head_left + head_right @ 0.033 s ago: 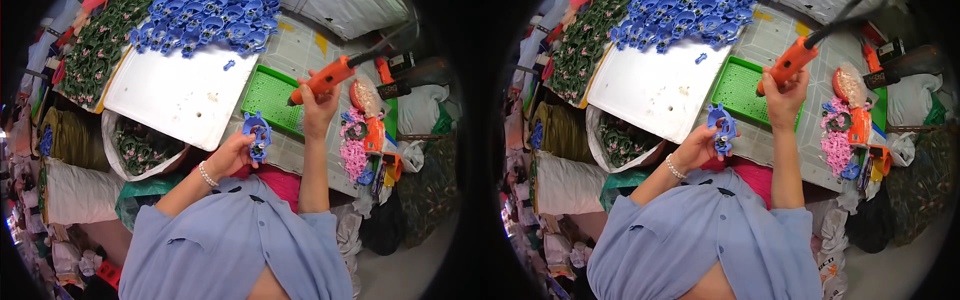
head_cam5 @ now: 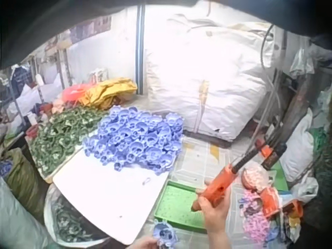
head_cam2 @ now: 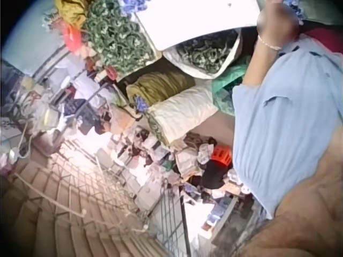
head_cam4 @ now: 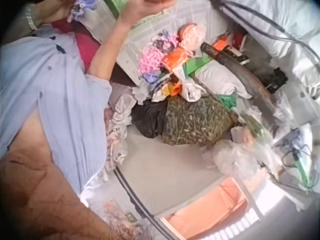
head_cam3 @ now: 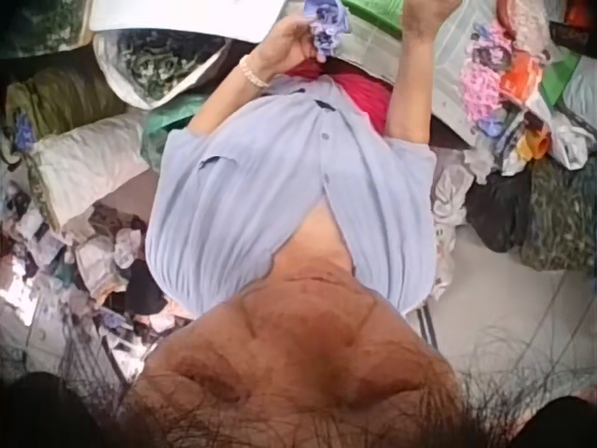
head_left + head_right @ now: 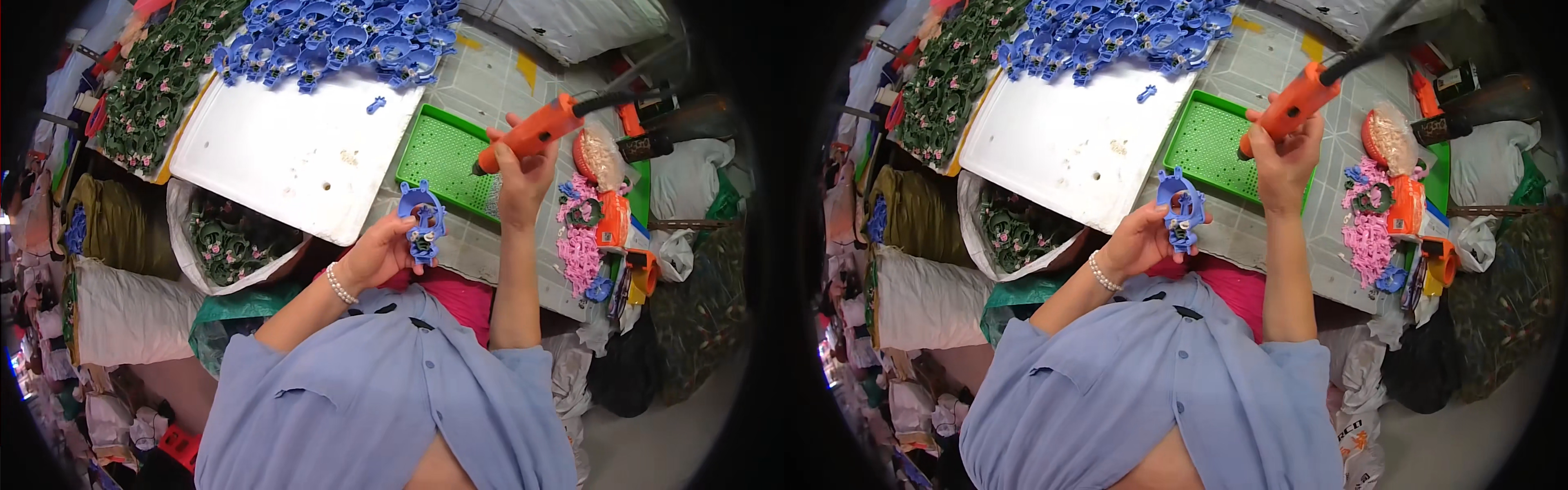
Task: Manually assembling plastic toy components using a handheld assembly tool.
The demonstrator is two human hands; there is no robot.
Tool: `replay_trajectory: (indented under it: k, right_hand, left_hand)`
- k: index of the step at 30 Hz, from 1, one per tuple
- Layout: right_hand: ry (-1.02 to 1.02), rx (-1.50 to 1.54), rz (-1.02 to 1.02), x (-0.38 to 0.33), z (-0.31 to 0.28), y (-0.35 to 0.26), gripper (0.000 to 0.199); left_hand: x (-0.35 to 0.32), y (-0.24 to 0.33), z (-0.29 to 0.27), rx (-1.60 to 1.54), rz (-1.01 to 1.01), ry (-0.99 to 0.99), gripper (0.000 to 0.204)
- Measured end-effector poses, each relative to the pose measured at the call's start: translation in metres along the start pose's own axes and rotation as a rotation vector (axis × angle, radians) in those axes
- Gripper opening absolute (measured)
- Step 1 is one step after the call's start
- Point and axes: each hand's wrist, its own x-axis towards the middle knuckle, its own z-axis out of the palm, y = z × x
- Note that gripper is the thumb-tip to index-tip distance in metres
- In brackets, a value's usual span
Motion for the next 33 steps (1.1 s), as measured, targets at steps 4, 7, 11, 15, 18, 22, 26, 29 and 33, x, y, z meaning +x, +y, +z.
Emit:
replay_trajectory:
  k: [4,7,11,15,18,22,26,29,33]
  right_hand:
    - [-0.152,0.021,-0.009,-0.008,-0.012,-0.005,0.059]
    - [-0.164,-0.007,0.018,-0.013,-0.013,-0.014,0.054]
    - [-0.119,-0.043,0.069,-0.018,-0.014,-0.023,0.043]
    - [-0.159,0.003,0.061,-0.015,-0.017,-0.024,0.032]
    - [-0.194,0.049,0.132,-0.013,-0.017,-0.029,0.026]
    - [-0.209,-0.126,0.197,-0.008,-0.017,-0.022,0.022]
    - [-0.087,-0.112,0.131,-0.011,-0.019,0.001,0.026]
    - [0.012,-0.092,0.084,-0.011,-0.019,0.009,0.028]
    - [0.056,-0.029,0.075,-0.012,-0.025,0.021,0.028]
  left_hand:
    - [-0.001,0.001,-0.001,-0.023,-0.021,0.032,0.038]
    - [-0.002,0.000,-0.001,0.119,0.006,0.078,0.040]
    - [-0.002,-0.007,0.002,0.359,0.017,0.184,0.044]
    - [-0.004,-0.009,-0.001,0.469,0.020,0.195,0.040]
    - [-0.007,-0.011,-0.001,0.445,-0.007,0.232,0.038]
    - [-0.009,-0.012,0.002,0.375,-0.037,0.299,0.038]
    - [-0.009,-0.013,0.004,0.342,-0.022,0.290,0.037]
    - [-0.011,-0.011,0.004,0.307,-0.058,0.297,0.039]
    - [-0.010,-0.012,0.004,0.257,-0.055,0.259,0.042]
